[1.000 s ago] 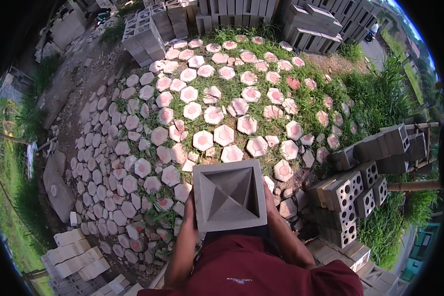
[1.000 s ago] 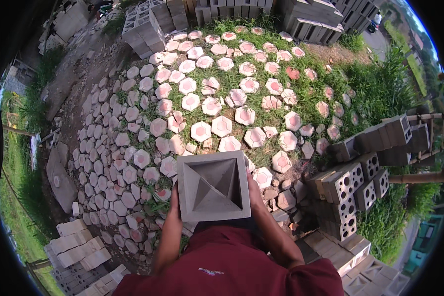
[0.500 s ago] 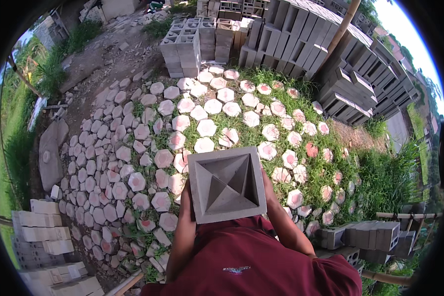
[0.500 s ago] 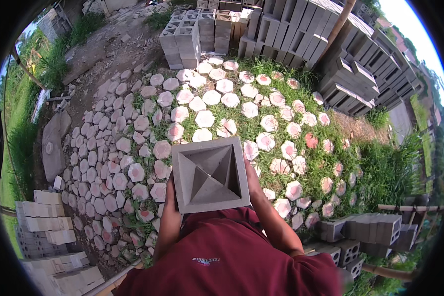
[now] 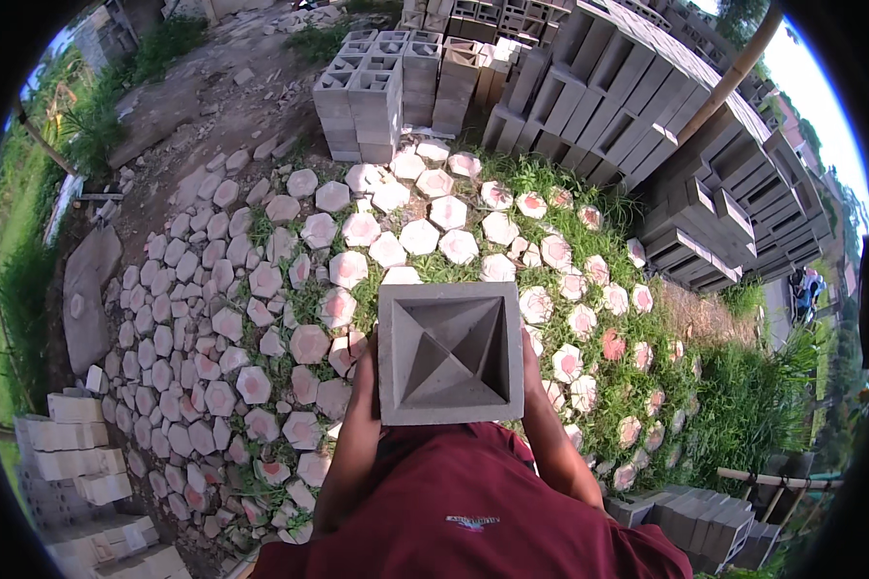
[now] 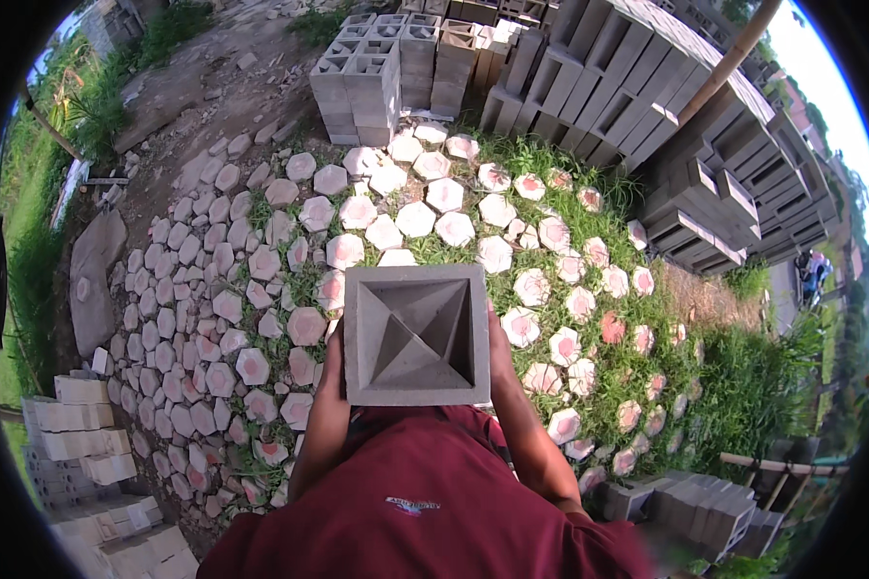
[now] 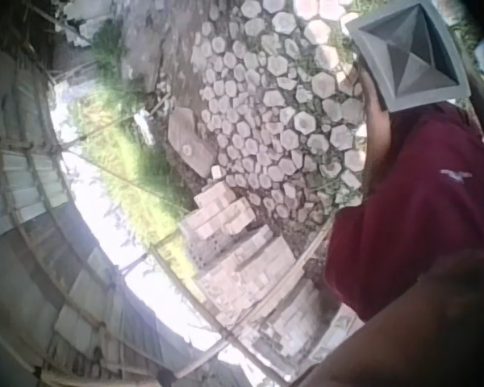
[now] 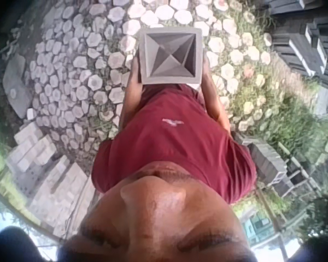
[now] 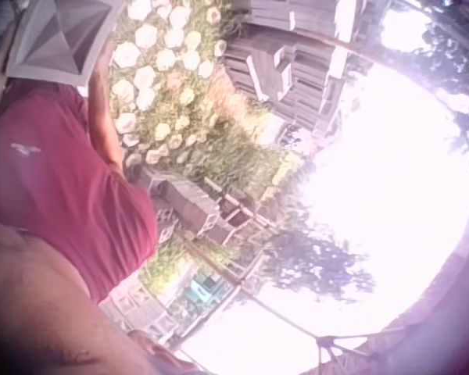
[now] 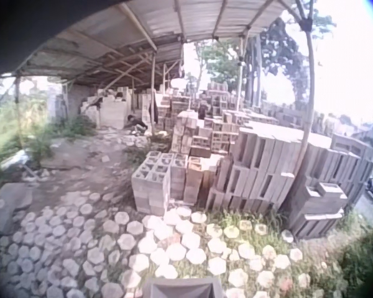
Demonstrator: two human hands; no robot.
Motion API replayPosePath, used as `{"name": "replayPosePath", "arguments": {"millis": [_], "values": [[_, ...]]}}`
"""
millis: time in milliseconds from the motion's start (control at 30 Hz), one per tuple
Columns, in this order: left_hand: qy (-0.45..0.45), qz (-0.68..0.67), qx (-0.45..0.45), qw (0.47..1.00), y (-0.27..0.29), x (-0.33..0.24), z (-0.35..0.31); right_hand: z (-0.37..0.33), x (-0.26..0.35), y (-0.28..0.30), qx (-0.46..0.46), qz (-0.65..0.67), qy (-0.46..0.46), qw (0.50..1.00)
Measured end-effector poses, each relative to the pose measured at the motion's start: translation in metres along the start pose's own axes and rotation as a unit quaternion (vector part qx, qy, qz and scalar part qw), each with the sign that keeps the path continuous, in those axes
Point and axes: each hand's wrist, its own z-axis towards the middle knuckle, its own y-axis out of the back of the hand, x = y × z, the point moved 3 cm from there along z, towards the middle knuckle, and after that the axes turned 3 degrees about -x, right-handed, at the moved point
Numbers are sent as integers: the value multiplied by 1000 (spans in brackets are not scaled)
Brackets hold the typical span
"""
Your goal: The person picks up concrete decorative blocks from a large stack and moves them one by one to a smaller stack nearby, carefully placing each one on top of the pile.
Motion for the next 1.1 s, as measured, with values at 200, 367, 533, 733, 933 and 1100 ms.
{"name": "replayPosePath", "arguments": {"millis": [200,367,533,733,933,1100], "values": [[-73,124,11,990,-64,-116,129,148,87,-75,-58,-46,40,996],[87,-30,9,996,-46,-189,271,218,184,-161,-48,-92,60,993],[92,20,35,995,-87,-233,364,299,217,-164,-72,21,43,996],[75,25,26,997,-133,-283,449,398,274,-177,-67,4,61,996],[3,22,-25,999,-166,-323,547,517,333,-202,-88,-40,49,994],[-77,79,-95,989,-229,-363,591,621,380,-210,-12,-93,-12,996]]}}
